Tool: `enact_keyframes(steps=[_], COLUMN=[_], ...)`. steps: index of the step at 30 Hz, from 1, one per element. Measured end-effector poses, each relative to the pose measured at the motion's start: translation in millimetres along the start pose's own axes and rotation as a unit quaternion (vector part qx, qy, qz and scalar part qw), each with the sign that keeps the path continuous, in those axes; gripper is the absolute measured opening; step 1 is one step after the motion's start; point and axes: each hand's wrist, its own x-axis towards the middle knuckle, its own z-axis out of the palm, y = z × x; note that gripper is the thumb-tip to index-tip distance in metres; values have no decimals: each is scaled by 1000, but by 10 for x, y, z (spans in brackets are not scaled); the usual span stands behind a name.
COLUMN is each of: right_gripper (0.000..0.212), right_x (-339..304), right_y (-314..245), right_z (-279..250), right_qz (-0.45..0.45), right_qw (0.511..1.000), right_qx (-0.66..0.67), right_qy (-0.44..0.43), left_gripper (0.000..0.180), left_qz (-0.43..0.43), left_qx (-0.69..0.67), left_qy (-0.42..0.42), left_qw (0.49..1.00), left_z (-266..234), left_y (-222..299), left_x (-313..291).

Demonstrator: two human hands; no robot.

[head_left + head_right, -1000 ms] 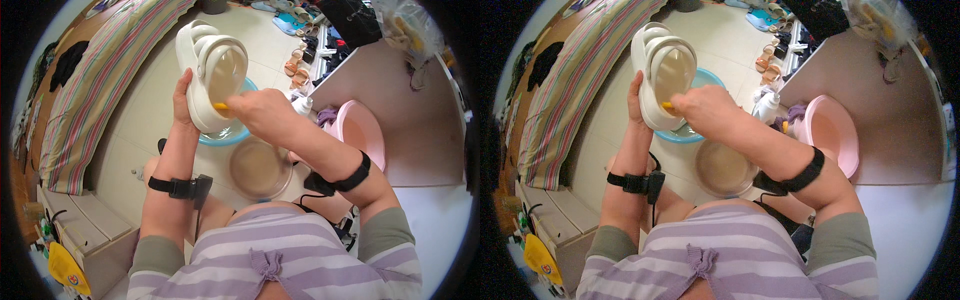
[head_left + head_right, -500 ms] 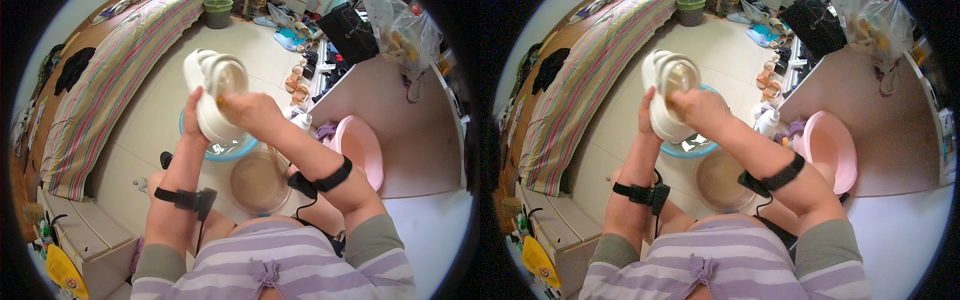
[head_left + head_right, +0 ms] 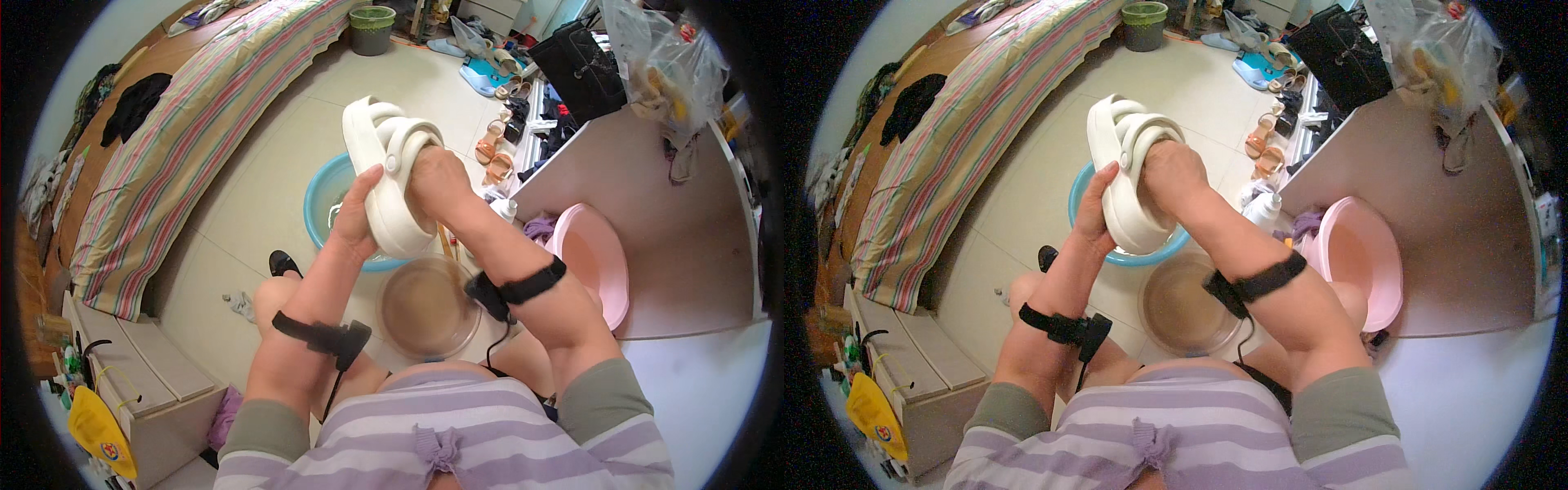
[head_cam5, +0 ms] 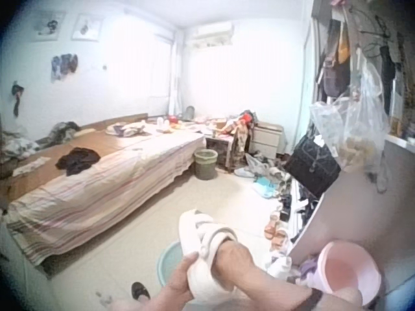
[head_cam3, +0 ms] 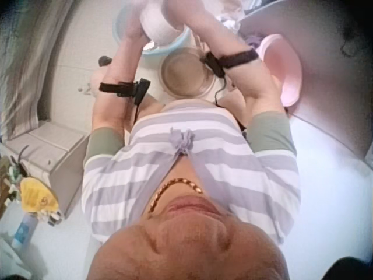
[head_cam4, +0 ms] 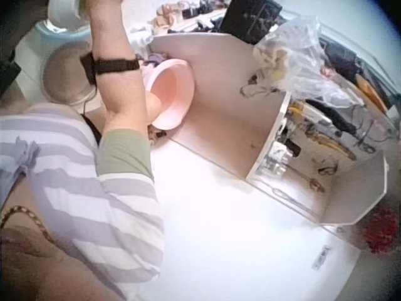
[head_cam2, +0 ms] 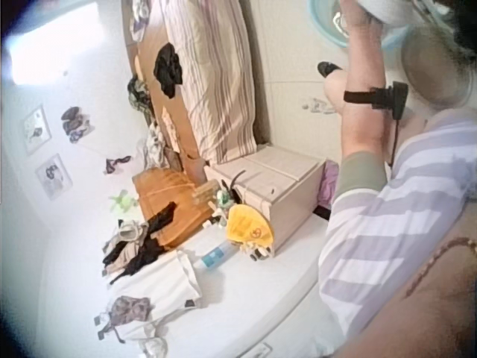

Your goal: Scrubbing and washing a pair of white sandals in a bucket of water with a brush and sponge.

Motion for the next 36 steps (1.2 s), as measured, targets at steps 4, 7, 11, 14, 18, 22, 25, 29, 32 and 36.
enact_keyframes(steps=[4,7,11,14,18,22,25,29,32,36], right_gripper=[18,16,13,17,27,18,14,14,15,24], right_x=[-38,-275,-218,-55,-308,-307,-31,5,-118,14], right_y=[5,-117,-150,21,-88,-214,-5,-65,-188,-225], right_z=[102,-73,-46,72,61,49,90,164,-6,28], right_qz=[2,-45,-86,-10,-56,-140,-46,17,-24,-19], right_qw=[985,991,994,998,992,977,995,999,995,994], right_qx=[-143,-25,44,-24,53,158,90,-18,9,77], right_qy=[-92,-124,-48,-53,-99,9,6,-39,-100,-76], left_gripper=[56,56,55,54,55,57,57,56,61,61], left_qz=[6,48,42,22,52,31,3,-3,62,36], left_qx=[10,-3,-18,9,-29,-63,-2,7,6,22], left_qy=[20,4,-13,32,48,-28,5,41,22,9], left_qw=[1000,999,999,999,997,997,1000,999,998,999], left_z=[-87,-247,-173,-31,-284,-327,-68,-89,-186,-133], left_y=[-4,157,222,19,227,290,19,56,262,210], left_x=[-12,20,47,12,27,41,31,-2,-75,-39])
